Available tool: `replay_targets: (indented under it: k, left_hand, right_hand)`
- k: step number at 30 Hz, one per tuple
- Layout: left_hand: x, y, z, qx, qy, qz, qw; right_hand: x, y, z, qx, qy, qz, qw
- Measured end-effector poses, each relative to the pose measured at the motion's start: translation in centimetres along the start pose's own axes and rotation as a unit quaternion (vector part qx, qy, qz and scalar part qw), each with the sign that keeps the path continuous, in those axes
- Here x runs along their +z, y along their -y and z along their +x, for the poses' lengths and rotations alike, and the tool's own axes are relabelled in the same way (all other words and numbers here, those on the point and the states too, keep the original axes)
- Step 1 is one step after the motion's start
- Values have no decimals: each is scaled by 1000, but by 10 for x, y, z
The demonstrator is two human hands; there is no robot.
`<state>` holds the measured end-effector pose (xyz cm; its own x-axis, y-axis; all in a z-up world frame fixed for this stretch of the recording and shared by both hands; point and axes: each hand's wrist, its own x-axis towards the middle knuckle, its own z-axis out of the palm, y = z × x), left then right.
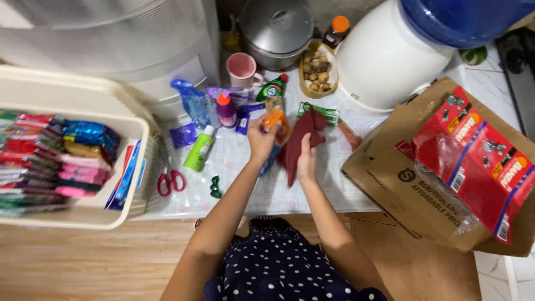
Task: The person wipes various laundry detergent bottles and packets with a red cloth and places them into a white plastic basket. The person handles items one at a time, including liquid detergents, fabric softeners, and small sachets, arranging them inside the basket.
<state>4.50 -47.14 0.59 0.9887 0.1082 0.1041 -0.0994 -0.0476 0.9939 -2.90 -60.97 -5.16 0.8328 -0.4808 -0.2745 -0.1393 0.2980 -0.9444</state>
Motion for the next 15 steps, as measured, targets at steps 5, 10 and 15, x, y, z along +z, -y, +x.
replay_targets:
  k: [5,10,15]
  left_hand:
    - [-18,-15,-24,-169,18,-379,909]
    - [-67,-35,-31,-97,-32,-234,967]
    - [-148,-61,-30,-113,11,-221,969]
  right_hand:
    - [80,76,-76,-310,91,-229,918]
    - [129,110,-100,-441,81,-387,806]
    - [162,85,-57,-258,92,-457,846]
